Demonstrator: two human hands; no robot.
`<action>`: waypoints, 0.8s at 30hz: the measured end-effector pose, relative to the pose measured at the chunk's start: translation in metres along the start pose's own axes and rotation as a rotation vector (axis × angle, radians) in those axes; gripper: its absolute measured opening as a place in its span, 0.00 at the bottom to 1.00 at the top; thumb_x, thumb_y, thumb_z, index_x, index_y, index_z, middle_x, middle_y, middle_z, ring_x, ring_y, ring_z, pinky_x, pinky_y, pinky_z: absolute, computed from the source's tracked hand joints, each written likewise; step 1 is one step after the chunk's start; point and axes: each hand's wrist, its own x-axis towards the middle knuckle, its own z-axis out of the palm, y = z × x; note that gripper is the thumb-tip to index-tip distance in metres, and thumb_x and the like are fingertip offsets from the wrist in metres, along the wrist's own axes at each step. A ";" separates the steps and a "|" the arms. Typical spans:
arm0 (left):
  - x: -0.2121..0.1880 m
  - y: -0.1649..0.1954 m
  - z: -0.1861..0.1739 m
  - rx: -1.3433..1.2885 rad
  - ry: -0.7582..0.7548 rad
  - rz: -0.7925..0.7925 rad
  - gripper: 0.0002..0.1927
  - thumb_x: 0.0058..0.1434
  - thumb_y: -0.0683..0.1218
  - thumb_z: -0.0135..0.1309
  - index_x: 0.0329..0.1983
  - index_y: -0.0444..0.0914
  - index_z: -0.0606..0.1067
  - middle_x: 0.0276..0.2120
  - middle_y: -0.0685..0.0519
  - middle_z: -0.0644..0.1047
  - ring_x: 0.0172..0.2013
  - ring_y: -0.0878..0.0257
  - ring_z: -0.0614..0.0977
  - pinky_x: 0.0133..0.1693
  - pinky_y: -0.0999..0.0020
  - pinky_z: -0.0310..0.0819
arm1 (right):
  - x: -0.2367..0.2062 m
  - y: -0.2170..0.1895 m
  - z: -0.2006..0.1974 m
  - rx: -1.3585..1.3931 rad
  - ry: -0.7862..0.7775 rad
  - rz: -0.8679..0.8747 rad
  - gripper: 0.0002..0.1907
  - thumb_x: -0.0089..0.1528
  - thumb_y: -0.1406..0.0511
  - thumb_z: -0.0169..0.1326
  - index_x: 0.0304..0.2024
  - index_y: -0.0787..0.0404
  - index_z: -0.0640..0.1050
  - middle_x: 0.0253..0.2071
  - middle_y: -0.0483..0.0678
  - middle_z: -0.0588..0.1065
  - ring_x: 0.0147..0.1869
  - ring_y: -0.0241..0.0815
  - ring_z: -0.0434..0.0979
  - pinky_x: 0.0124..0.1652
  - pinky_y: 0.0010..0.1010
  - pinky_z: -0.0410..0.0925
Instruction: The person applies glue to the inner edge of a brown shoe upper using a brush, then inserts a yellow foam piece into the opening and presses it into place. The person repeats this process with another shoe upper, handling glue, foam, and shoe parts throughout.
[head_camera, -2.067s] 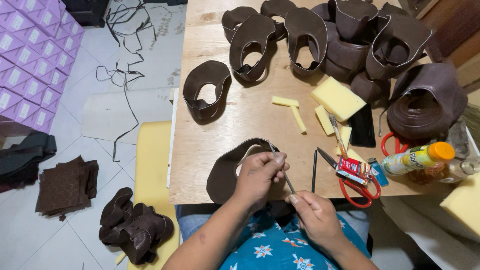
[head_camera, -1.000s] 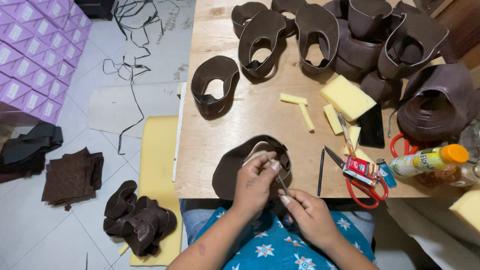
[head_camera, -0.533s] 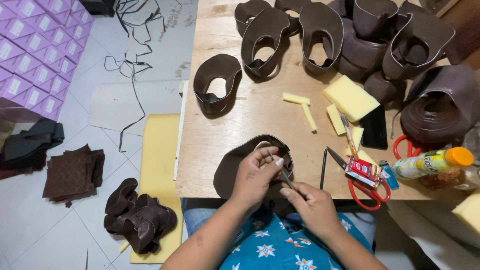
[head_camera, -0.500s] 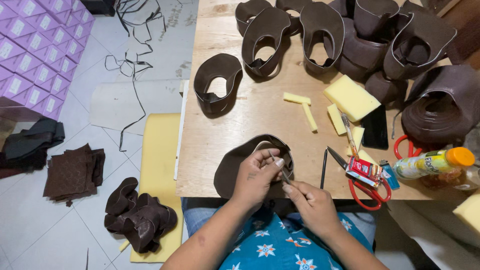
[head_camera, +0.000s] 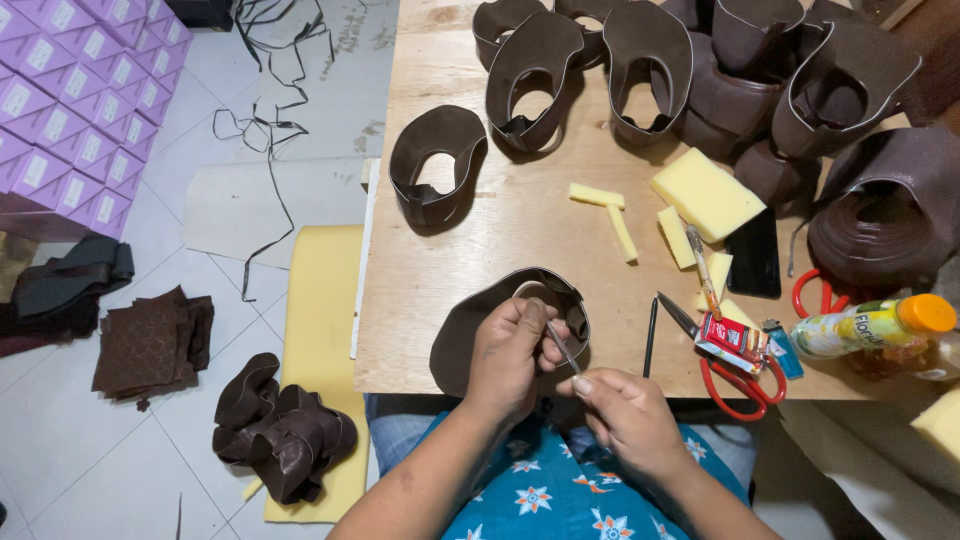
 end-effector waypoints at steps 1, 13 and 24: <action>-0.005 0.001 0.003 0.202 -0.002 0.043 0.12 0.71 0.48 0.49 0.35 0.36 0.75 0.28 0.51 0.79 0.24 0.70 0.75 0.27 0.76 0.70 | -0.001 0.004 -0.001 0.129 -0.008 0.019 0.16 0.66 0.64 0.52 0.40 0.73 0.83 0.14 0.43 0.65 0.14 0.33 0.60 0.18 0.26 0.55; -0.017 -0.006 0.007 0.715 -0.150 0.234 0.13 0.72 0.46 0.53 0.33 0.33 0.70 0.26 0.54 0.70 0.29 0.70 0.68 0.33 0.72 0.67 | 0.003 0.015 -0.028 -0.066 0.227 -0.080 0.12 0.63 0.64 0.58 0.37 0.69 0.82 0.18 0.40 0.69 0.21 0.28 0.63 0.22 0.22 0.55; -0.016 -0.010 0.004 0.381 -0.220 0.048 0.14 0.66 0.42 0.56 0.53 0.33 0.73 0.36 0.53 0.76 0.36 0.73 0.77 0.38 0.78 0.75 | -0.003 0.025 -0.018 -0.158 0.163 -0.160 0.08 0.61 0.66 0.59 0.37 0.67 0.83 0.26 0.39 0.77 0.28 0.25 0.70 0.28 0.19 0.63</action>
